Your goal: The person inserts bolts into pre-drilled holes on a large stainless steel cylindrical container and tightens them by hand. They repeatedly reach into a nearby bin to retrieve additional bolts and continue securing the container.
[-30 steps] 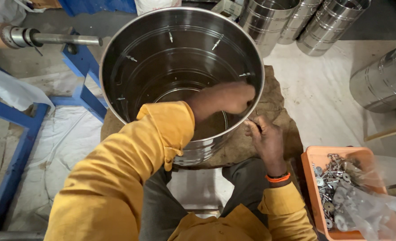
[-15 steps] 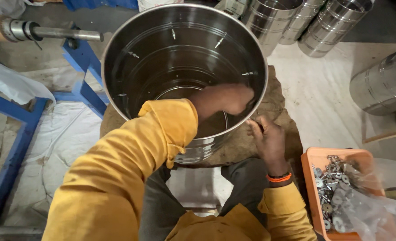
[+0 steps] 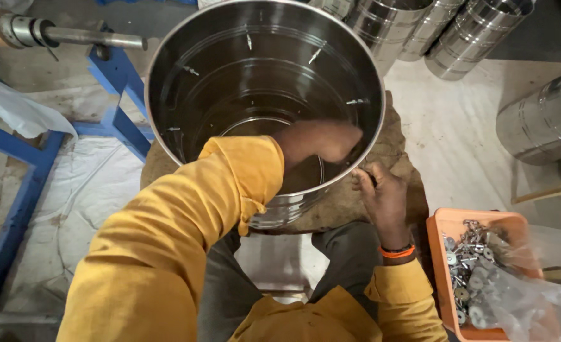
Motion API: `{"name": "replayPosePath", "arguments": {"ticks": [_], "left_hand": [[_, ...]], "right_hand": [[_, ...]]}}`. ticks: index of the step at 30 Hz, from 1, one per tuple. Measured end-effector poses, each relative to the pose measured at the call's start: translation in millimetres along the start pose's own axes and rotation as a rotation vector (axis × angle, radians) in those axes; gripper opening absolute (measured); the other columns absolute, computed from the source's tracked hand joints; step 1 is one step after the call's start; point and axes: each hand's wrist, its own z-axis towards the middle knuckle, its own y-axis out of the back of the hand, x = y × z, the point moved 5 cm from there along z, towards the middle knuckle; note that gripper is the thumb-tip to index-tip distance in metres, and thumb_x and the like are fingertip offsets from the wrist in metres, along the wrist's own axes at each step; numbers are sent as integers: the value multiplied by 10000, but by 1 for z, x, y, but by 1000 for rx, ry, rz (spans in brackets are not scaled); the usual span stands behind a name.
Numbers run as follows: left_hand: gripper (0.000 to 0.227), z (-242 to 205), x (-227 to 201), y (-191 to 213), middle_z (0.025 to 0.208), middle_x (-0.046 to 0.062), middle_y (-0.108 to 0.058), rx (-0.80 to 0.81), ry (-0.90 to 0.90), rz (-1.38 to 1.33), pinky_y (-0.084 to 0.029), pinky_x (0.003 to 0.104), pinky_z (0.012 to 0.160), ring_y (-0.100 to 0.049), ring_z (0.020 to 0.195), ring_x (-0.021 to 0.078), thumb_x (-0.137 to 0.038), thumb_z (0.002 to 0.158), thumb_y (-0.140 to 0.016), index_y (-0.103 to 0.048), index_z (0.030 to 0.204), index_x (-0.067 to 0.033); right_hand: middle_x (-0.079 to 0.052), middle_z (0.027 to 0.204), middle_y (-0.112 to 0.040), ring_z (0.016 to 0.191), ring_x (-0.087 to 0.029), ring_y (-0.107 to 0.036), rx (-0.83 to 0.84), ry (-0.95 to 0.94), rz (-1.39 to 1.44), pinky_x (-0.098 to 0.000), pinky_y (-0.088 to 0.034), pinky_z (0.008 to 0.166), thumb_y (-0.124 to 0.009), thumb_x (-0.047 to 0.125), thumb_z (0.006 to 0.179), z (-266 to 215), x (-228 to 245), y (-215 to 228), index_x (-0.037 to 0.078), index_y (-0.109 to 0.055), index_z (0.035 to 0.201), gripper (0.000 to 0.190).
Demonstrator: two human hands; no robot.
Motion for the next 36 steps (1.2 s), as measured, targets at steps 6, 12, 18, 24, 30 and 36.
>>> {"name": "replayPosePath", "arguments": {"ticks": [6,12,18,24,30,36], "left_hand": [[211,0,2,11,966,246,-726,-79,47,14,-558,494,771,-718,924,390,-167,889,-665,-757,1002,-15],[204,-4,-4,9,939,214,-744,50,82,-78,-559,471,762,-746,868,355,-135,872,-642,-766,1013,-51],[278,-2,7,6,989,196,-740,-14,31,24,-549,448,793,-710,977,349,-114,738,-747,-766,1012,-72],[283,4,15,-10,1014,148,-745,-31,50,-36,-556,442,801,-718,970,323,-171,728,-817,-756,993,-96],[256,5,15,-10,982,158,-752,-76,-77,-48,-562,434,788,-724,947,329,-164,737,-812,-777,985,-112],[242,6,18,-10,947,170,-749,-115,-120,-90,-567,443,755,-729,927,342,-143,740,-800,-781,977,-100]], "right_hand": [[-113,803,-755,725,-139,-768,11,7,-31,-289,-601,605,-711,115,976,1,0,1,1,-644,927,141],[-108,799,-760,717,-142,-769,20,2,-68,-283,-600,591,-718,147,974,1,1,-1,18,-635,894,173],[-88,773,-739,704,-108,-754,19,58,-78,-265,-580,576,-702,179,991,2,-4,3,15,-631,906,198],[-46,602,-623,478,-112,-558,362,-263,368,-283,-448,464,-577,285,1084,10,-30,-10,31,-678,890,335],[-89,749,-697,607,-157,-668,69,169,-282,-330,-506,511,-730,303,895,1,-4,11,10,-633,1046,343],[-54,736,-713,614,-122,-692,135,5,-238,-307,-534,550,-603,241,1071,-1,-28,0,80,-648,933,217]]}}
